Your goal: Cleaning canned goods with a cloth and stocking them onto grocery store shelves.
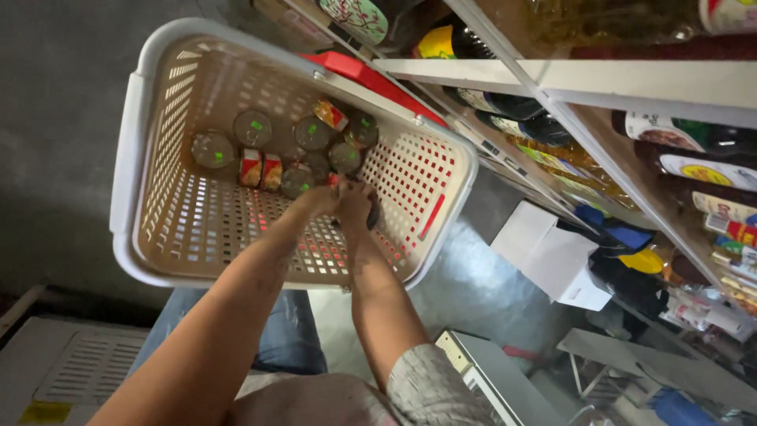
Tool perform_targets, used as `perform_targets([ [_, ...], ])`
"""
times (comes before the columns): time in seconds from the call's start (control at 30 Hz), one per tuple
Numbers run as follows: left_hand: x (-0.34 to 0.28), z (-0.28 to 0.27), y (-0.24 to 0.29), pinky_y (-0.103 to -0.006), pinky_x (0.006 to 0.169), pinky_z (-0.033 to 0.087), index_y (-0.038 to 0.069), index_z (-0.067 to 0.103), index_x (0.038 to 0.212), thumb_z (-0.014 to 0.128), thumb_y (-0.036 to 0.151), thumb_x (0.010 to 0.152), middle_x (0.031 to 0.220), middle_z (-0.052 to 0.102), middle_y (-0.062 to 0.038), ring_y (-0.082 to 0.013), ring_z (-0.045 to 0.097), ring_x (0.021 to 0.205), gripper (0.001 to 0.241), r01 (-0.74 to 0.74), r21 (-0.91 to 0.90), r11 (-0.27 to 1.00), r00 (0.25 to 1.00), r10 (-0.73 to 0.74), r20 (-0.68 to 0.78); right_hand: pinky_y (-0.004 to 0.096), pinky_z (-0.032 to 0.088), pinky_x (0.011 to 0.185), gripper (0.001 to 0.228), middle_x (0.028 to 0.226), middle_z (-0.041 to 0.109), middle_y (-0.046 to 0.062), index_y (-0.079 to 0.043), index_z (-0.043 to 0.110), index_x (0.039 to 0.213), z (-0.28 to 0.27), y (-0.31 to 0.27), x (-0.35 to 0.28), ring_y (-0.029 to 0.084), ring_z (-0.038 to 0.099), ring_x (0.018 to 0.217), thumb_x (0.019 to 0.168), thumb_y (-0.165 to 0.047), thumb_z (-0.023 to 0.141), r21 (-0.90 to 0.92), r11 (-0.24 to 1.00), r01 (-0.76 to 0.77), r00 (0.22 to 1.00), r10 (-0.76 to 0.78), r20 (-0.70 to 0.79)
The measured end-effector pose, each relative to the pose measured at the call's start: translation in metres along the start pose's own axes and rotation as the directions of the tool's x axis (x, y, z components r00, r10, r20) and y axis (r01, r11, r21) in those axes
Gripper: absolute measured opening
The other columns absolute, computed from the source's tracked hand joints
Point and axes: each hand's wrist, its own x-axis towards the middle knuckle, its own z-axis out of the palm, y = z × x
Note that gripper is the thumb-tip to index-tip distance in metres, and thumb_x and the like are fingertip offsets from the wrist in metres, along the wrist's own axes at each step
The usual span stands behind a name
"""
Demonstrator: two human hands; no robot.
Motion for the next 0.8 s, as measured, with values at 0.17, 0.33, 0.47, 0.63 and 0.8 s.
perform_targets([
  [0.17,0.041,0.044,-0.048,-0.061,0.046,0.042,0.007,0.07,0.06,0.06,0.017,0.08,0.053,0.058,-0.015,-0.0458,0.06,0.054,0.024,0.006,0.763,0.647,0.521,0.649,-0.554,0.057,0.06,0.083,0.076,0.13,0.048,0.031,-0.01,0.034,0.137,-0.025,-0.007,-0.017,0.054,0.044,0.129,0.086,-0.056,0.067,0.118,0.99,-0.083,0.991,0.095,-0.098],
  [0.33,-0.115,-0.112,0.122,-0.0543,0.095,0.049,0.012,0.069,0.108,0.054,0.057,0.091,0.11,0.068,-0.015,-0.0374,0.064,0.109,0.05,-0.183,-0.366,0.912,0.921,0.029,-0.387,0.059,0.051,0.095,0.094,0.122,0.063,0.034,-0.014,0.039,0.141,-0.157,-0.01,-0.092,0.052,0.06,0.118,0.073,-0.065,0.078,0.546,0.821,0.165,0.986,-0.157,-0.061],
  [0.47,-0.233,-0.224,0.212,-0.0545,0.098,0.056,0.011,0.063,0.137,0.084,0.053,0.082,0.136,0.063,-0.015,-0.0345,0.061,0.125,0.072,0.047,-0.965,0.258,0.996,-0.082,0.026,0.059,0.04,0.115,0.098,0.14,0.058,0.029,-0.017,0.038,0.15,-0.254,-0.022,-0.191,0.048,0.049,0.136,0.072,-0.05,0.089,0.697,0.551,0.459,0.889,-0.291,-0.355],
  [0.63,-0.279,-0.284,0.269,-0.0421,0.067,0.064,0.008,0.072,0.097,0.077,0.061,0.08,0.082,0.072,-0.011,-0.024,0.072,0.07,0.056,-0.005,-1.0,-0.009,1.0,-0.021,-0.005,0.052,0.028,0.122,0.071,0.147,0.05,0.024,-0.008,0.049,0.147,-0.337,-0.004,-0.273,0.039,0.041,0.143,0.092,-0.048,0.07,0.629,0.406,0.663,0.611,0.191,-0.768],
  [0.8,-0.362,-0.323,0.367,-0.0359,0.05,0.064,0.005,0.069,0.086,0.077,0.05,0.084,0.068,0.068,-0.013,-0.0243,0.072,0.055,0.045,-0.194,-0.964,-0.18,0.961,0.162,-0.223,0.043,0.033,0.122,0.065,0.153,0.045,0.027,-0.013,0.051,0.149,-0.389,-0.003,-0.329,0.037,0.045,0.142,0.098,-0.05,0.065,0.725,0.171,0.667,0.457,0.675,-0.58],
])
